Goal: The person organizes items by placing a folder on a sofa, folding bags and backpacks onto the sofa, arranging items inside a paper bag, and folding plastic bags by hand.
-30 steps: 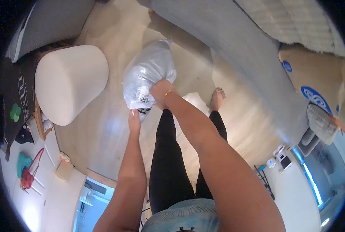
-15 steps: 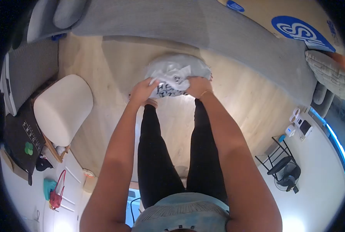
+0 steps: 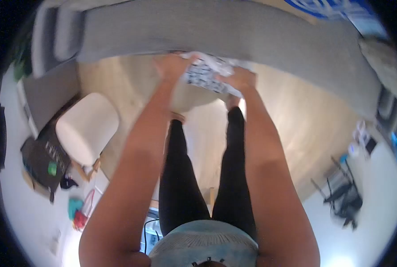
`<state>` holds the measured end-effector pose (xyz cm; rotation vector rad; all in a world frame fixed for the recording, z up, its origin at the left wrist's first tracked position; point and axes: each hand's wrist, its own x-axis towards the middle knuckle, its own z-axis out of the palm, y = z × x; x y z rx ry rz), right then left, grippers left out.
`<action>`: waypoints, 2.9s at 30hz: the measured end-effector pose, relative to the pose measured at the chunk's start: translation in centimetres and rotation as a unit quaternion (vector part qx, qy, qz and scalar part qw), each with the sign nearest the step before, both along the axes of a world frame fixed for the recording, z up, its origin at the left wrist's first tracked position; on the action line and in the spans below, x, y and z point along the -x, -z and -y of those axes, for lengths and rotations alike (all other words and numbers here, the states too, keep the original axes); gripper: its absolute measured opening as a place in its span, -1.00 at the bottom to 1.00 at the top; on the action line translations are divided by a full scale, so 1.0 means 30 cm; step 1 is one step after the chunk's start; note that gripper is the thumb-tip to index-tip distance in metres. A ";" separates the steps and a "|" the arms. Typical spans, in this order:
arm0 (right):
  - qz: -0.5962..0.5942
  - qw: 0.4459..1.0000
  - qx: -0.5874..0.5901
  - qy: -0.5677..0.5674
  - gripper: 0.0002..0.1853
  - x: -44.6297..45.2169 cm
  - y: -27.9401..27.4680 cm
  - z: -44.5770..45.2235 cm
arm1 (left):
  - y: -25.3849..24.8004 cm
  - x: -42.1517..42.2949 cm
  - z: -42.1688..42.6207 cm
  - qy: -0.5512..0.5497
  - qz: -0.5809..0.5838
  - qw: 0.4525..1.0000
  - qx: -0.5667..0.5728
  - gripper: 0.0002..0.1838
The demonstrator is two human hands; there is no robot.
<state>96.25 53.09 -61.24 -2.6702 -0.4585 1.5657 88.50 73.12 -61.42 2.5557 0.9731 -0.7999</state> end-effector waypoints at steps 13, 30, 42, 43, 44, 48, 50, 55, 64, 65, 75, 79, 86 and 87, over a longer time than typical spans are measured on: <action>0.306 0.950 -0.049 -0.046 -0.07 0.104 -0.045 0.017 | -0.157 0.362 0.137 -0.203 0.284 0.937 0.002 -0.25; 0.164 0.875 -0.279 -0.359 -0.56 0.773 -0.119 -0.129 | -0.140 2.276 0.370 -0.477 0.108 0.860 0.146 -0.68; 0.026 0.761 -0.320 -0.564 -0.54 1.396 -0.042 -1.353 | -0.038 2.315 0.430 -0.714 0.256 0.620 0.202 -0.68; 0.088 0.696 -0.397 -0.591 -0.50 1.404 0.027 -1.474 | -0.030 2.307 0.366 -0.708 0.291 0.614 0.193 -0.68; 0.078 0.754 -0.393 -0.521 -0.47 1.448 -0.010 -1.608 | -0.104 2.298 0.249 -0.729 0.306 0.580 0.197 -0.69; 0.146 0.697 -0.554 -0.431 -0.24 1.510 0.049 -2.251 | -0.009 2.381 -0.159 -0.725 0.286 0.606 0.158 -0.66; 0.143 0.729 -0.528 -0.412 -0.14 1.508 0.084 -2.544 | 0.007 2.412 -0.385 -0.744 0.353 0.568 -0.014 -0.70; 0.016 0.900 -0.302 -0.315 -0.10 1.857 -0.213 -2.691 | -0.041 2.603 -1.064 -0.730 0.482 0.444 -0.196 -0.45; -0.055 0.887 -0.334 -0.315 -0.14 1.930 -0.140 -2.577 | -0.102 2.827 -1.170 -0.789 0.506 0.347 -0.033 -0.17; -0.032 0.903 -0.287 -0.318 -0.13 1.994 -0.202 -2.476 | -0.108 2.863 -1.137 -0.788 0.510 0.344 -0.036 -0.17; -0.037 0.868 -0.184 -0.461 -0.25 2.190 -0.131 -1.654 | 0.057 3.262 -0.369 -0.733 0.164 0.658 -0.057 -0.52; 0.086 0.716 -0.233 -0.652 -0.24 2.298 -0.117 -1.154 | 0.007 3.203 0.067 -0.807 0.033 0.535 -0.249 -0.24; -0.290 0.648 -0.021 -0.704 -0.54 2.285 -0.201 -0.699 | -0.231 2.684 0.394 -0.799 -0.003 0.591 -0.112 -0.23; -0.284 0.608 -0.007 -0.741 -0.55 2.263 -0.228 -0.690 | -0.236 2.678 0.444 -0.827 -0.001 0.554 -0.093 -0.21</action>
